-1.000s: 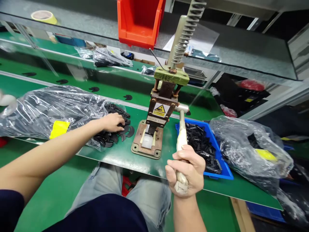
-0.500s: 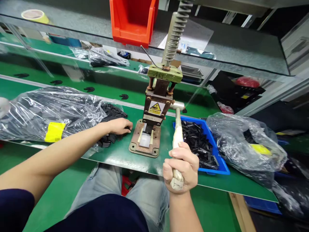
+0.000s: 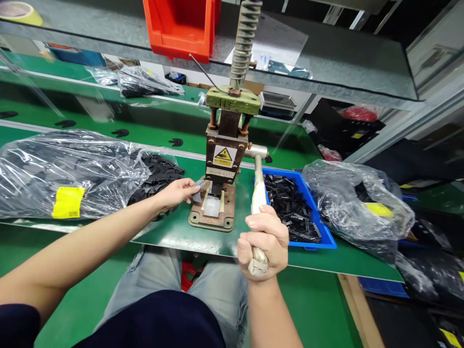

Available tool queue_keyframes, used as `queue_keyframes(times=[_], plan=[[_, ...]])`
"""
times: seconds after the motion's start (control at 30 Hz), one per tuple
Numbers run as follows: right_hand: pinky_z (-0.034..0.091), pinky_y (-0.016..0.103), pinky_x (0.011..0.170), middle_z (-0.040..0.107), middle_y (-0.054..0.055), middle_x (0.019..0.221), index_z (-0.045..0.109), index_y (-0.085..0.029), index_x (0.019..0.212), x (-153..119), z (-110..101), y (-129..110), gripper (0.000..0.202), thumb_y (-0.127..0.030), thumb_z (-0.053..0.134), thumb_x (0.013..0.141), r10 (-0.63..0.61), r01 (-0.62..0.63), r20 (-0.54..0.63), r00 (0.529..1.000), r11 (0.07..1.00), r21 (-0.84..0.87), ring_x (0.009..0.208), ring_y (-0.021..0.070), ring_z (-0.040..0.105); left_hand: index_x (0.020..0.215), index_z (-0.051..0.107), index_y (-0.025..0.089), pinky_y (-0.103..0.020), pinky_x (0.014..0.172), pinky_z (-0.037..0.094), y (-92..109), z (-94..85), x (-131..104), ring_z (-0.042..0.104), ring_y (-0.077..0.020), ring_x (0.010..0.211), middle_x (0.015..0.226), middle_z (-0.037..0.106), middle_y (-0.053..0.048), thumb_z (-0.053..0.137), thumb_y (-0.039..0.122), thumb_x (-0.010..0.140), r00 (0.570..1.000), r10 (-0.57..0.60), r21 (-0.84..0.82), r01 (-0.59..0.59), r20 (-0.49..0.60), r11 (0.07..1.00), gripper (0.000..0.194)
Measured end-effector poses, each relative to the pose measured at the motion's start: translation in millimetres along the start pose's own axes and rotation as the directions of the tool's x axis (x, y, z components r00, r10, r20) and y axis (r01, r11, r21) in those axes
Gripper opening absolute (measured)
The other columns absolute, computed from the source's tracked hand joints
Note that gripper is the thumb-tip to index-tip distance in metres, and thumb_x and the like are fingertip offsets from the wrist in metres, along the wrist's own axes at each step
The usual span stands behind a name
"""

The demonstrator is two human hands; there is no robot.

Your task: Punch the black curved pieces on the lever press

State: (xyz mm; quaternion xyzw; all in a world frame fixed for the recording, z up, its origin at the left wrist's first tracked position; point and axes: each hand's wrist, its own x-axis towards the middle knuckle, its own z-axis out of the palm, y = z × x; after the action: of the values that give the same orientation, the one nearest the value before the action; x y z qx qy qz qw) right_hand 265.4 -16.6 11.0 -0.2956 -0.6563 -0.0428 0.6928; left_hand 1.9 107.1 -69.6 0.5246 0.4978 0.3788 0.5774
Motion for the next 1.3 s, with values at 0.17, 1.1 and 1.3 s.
queue_keyframes(times=[0.17,1.1,1.3], plan=[[0.055,0.069,0.109,0.068,-0.001,0.078,0.061,-0.025,0.074,0,-2,1,0.016,-0.026,0.069,0.087,0.013,-0.012,0.051,0.999,1.000,-0.019,0.100,0.0253,0.071,0.082,0.059,0.017,-0.017,0.042,0.035,12,20.9,7,0.049,-0.0063,0.039,0.053,0.064,0.003,0.078,0.043,0.092,0.994,-0.106,0.074,0.102,0.042,0.992,0.034],[0.056,0.066,0.107,0.070,-0.002,0.083,0.066,-0.024,0.088,8,-8,13,0.013,-0.023,0.077,0.080,-0.053,0.044,0.132,0.990,0.997,0.070,0.089,0.0217,0.069,0.096,0.071,0.019,-0.026,0.071,0.051,59,-61.5,37,0.067,-0.0172,0.078,0.089,0.074,-0.004,0.067,0.034,0.089,0.979,0.132,0.675,-0.204,0.156,0.709,0.017],[0.059,0.059,0.101,0.065,0.004,0.103,0.074,-0.024,0.090,12,-5,18,0.011,-0.025,0.078,0.080,-0.052,0.054,0.118,0.992,0.998,-0.013,0.092,0.0195,0.064,0.114,0.077,0.021,-0.038,0.105,0.045,43,-97.1,35,0.063,-0.0323,0.120,0.123,0.074,-0.013,0.074,0.043,0.085,0.978,0.059,0.974,-0.204,0.199,0.094,0.036]])
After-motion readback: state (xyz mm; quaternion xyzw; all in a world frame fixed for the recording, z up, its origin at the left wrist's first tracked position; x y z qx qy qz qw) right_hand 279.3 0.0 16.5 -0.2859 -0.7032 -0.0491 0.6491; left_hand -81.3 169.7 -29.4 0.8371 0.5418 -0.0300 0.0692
